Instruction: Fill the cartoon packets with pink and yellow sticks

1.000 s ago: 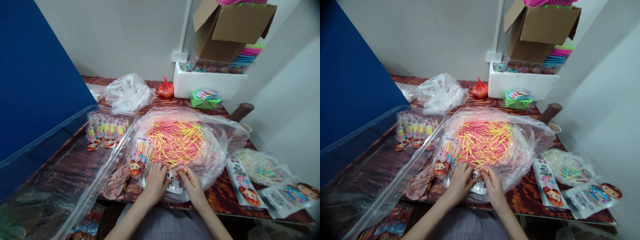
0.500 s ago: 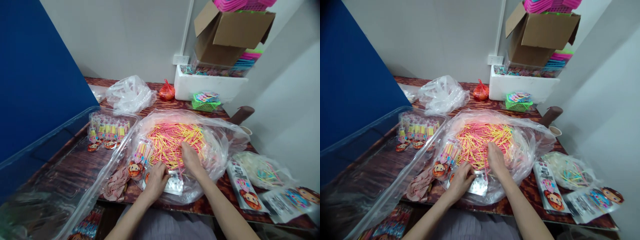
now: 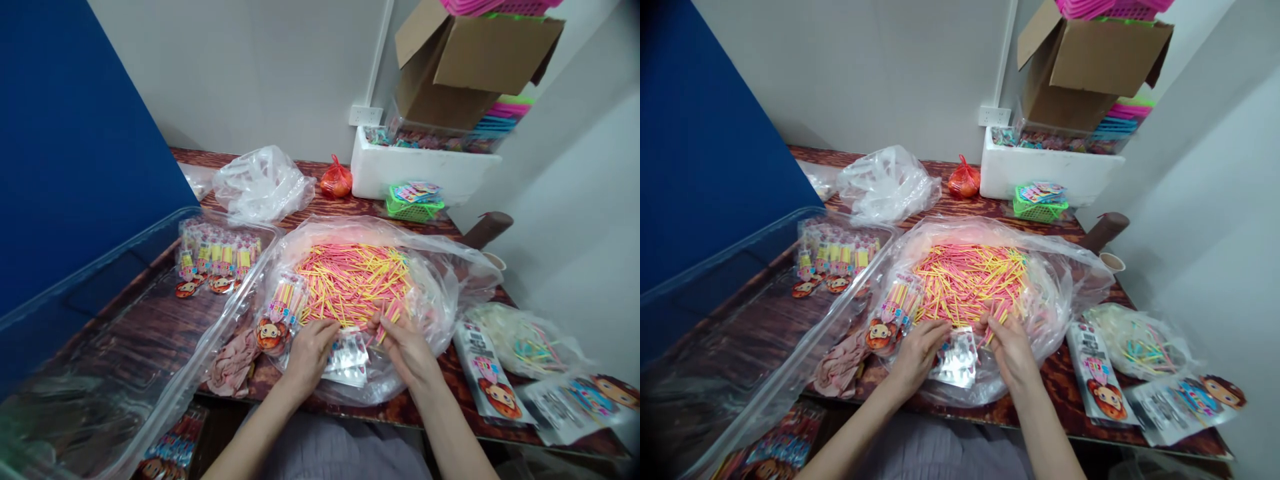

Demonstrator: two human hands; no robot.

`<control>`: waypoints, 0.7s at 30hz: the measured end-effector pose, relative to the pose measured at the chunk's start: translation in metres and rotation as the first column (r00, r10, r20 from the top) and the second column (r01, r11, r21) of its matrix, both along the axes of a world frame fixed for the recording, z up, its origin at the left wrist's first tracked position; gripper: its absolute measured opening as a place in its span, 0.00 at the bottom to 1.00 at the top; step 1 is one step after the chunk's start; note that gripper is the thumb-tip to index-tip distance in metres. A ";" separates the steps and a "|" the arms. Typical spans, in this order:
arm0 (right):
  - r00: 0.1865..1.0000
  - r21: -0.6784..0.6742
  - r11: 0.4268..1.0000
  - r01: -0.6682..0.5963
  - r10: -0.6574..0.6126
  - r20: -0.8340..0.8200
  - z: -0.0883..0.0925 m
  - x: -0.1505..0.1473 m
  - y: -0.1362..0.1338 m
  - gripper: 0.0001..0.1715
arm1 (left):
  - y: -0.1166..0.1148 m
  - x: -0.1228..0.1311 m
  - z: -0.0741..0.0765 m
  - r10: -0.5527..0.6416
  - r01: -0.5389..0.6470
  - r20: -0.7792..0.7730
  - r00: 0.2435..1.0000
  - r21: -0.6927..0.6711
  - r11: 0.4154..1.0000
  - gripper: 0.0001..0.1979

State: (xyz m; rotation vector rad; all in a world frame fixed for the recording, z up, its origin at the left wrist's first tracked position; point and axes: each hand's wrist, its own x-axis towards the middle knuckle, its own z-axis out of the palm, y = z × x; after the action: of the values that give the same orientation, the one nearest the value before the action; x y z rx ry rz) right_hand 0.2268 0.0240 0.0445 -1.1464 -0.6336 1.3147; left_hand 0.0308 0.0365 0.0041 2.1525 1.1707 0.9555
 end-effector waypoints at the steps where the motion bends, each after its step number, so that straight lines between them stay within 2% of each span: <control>1: 1.000 -0.005 1.000 -0.008 0.008 -0.001 -0.002 -0.004 -0.004 0.20 | -0.002 -0.002 0.003 0.022 -0.021 0.060 0.998 -0.014 1.000 0.15; 3: 0.998 -0.005 1.000 -0.029 0.030 0.049 -0.010 -0.016 -0.013 0.17 | -0.006 -0.007 0.011 0.064 -0.048 0.187 0.980 -0.084 0.995 0.15; 5: 0.980 0.024 0.997 -0.070 0.064 0.191 -0.022 -0.029 -0.022 0.14 | -0.008 -0.011 0.019 0.141 -0.086 0.300 0.943 -0.190 0.978 0.12; 8: 0.880 0.092 0.983 -0.158 0.098 0.464 -0.038 -0.044 -0.032 0.11 | -0.009 -0.015 0.028 0.290 -0.132 0.420 0.860 -0.365 0.922 0.11; 10: 0.816 0.119 0.972 -0.205 0.102 0.569 -0.046 -0.047 -0.037 0.12 | -0.009 -0.017 0.030 0.349 -0.123 0.464 0.814 -0.449 0.885 0.13; 13: 0.781 0.132 0.962 -0.239 0.110 0.614 -0.052 -0.045 -0.042 0.13 | -0.010 -0.019 0.030 0.387 -0.117 0.483 0.785 -0.498 0.859 0.18; 15: 0.777 0.129 0.960 -0.248 0.118 0.619 -0.054 -0.044 -0.043 0.13 | -0.012 -0.019 0.030 0.384 -0.104 0.475 0.792 -0.515 0.851 0.20; 18: 0.772 0.120 0.960 -0.253 0.126 0.623 -0.056 -0.043 -0.044 0.13 | -0.012 -0.019 0.028 0.359 -0.088 0.449 0.818 -0.518 0.851 0.17; 21: 0.769 0.120 0.959 -0.257 0.127 0.626 -0.056 -0.044 -0.044 0.14 | -0.011 -0.019 0.025 0.381 -0.111 0.451 0.807 -0.518 0.848 0.12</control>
State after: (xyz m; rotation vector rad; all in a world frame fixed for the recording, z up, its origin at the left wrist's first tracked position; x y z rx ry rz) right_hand 0.1826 -0.0200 -0.0113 -1.3717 -1.3687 0.9944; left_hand 0.0120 0.0257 0.0288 1.2372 1.2488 1.1504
